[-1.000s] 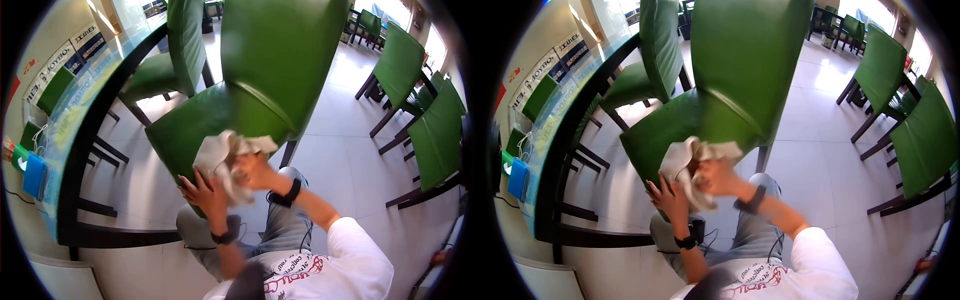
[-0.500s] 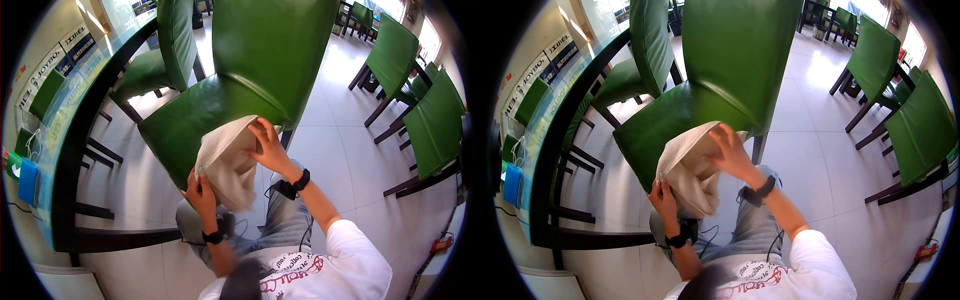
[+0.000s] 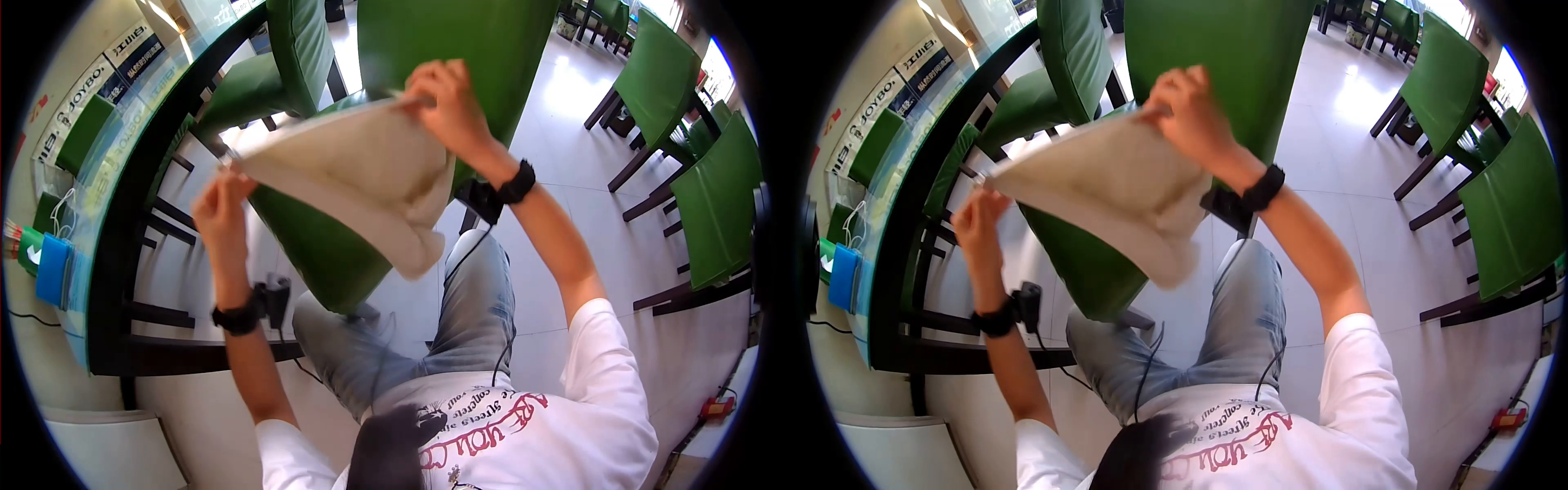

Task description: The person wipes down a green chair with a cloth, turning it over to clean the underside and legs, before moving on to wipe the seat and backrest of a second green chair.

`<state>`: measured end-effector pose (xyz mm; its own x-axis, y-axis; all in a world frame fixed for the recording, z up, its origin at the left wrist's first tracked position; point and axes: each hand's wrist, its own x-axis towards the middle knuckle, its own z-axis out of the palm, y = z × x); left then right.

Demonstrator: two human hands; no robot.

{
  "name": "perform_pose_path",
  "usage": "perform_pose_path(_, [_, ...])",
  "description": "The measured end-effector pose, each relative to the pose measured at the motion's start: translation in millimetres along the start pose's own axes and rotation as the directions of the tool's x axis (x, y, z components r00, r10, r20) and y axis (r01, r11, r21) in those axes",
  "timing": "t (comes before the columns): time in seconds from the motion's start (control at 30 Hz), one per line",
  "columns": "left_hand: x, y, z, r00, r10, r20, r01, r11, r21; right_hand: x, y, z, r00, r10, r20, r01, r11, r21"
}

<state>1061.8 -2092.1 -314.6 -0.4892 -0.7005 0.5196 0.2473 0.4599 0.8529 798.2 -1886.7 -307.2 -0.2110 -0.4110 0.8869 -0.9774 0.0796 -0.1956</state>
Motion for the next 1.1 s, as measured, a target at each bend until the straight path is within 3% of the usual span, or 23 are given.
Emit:
perform_pose_path(0.03, [18.6,13.3,-4.5,0.998,0.058,0.022,-0.057,0.997,-0.053,16.0,-5.8,-4.5,0.986,-0.126,-0.113,0.103,0.976,-0.192])
perform_pose_path(0.13, [53.5,59.6,-4.9,0.982,0.186,-0.007,-0.186,0.976,-0.113,37.2,-5.9,-0.1,0.935,-0.217,-0.281,0.178,0.971,-0.158])
perform_pose_path(0.17, [63.0,65.8,-7.8,0.977,0.208,-0.049,-0.213,0.969,-0.125,34.4,-7.9,2.1,0.953,-0.174,-0.25,0.133,0.976,-0.174])
perform_pose_path(0.23, [72.1,81.8,-11.2,0.96,0.238,-0.151,-0.256,0.959,-0.12,25.0,-6.5,2.7,0.996,-0.059,-0.059,0.05,0.987,-0.153])
perform_pose_path(0.33, [73.8,92.7,-21.0,0.951,0.254,-0.178,-0.252,0.967,0.036,4.6,16.1,9.8,0.978,0.075,0.195,-0.052,0.991,-0.122])
perform_pose_path(0.47, [45.1,60.2,-26.9,0.983,0.172,0.058,-0.182,0.939,0.292,-46.9,31.2,4.4,0.894,0.221,0.39,-0.183,0.974,-0.132])
perform_pose_path(0.53, [18.4,34.5,-18.0,0.948,0.173,0.266,-0.279,0.854,0.439,-91.9,11.0,-8.1,0.86,0.073,0.506,-0.129,0.989,0.076])
perform_pose_path(0.6, [-13.8,10.6,-2.9,0.938,0.032,0.346,-0.173,0.906,0.386,-157.4,-10.5,-22.7,0.453,-0.094,0.887,-0.234,0.947,0.219])
perform_pose_path(0.63, [-27.7,6.3,8.0,0.927,0.009,0.376,-0.154,0.922,0.356,-188.3,-22.9,-31.1,0.146,-0.154,0.977,-0.093,0.981,0.168])
perform_pose_path(0.7, [-40.2,-3.5,15.1,0.89,-0.081,0.45,-0.1,0.926,0.364,-266.0,-22.7,-48.5,-0.051,-0.194,0.98,0.004,0.981,0.194])
perform_pose_path(0.8, [-45.8,-9.7,22.6,0.89,-0.095,0.445,-0.046,0.954,0.296,-310.9,-4.4,-56.9,0.074,-0.157,0.985,0.057,0.987,0.153])
perform_pose_path(0.93, [-39.7,-31.5,26.7,0.904,-0.104,0.414,0.03,0.983,0.181,-303.1,16.5,-45.7,-0.091,-0.056,0.994,-0.09,0.995,0.047])
perform_pose_path(0.97, [-40.3,-43.8,27.4,0.898,-0.103,0.428,-0.003,0.971,0.241,-295.5,17.2,-44.5,-0.109,-0.053,0.993,-0.108,0.993,0.041])
perform_pose_path(1.03, [-44.6,-79.3,28.4,0.887,-0.105,0.449,-0.073,0.93,0.361,-276.4,17.6,-42.0,-0.143,-0.054,0.988,-0.14,0.99,0.034])
perform_pose_path(1.1, [-57.5,-103.0,37.0,0.869,-0.198,0.453,0.063,0.953,0.295,-289.0,36.3,-29.6,-0.083,-0.045,0.996,-0.284,0.959,0.02])
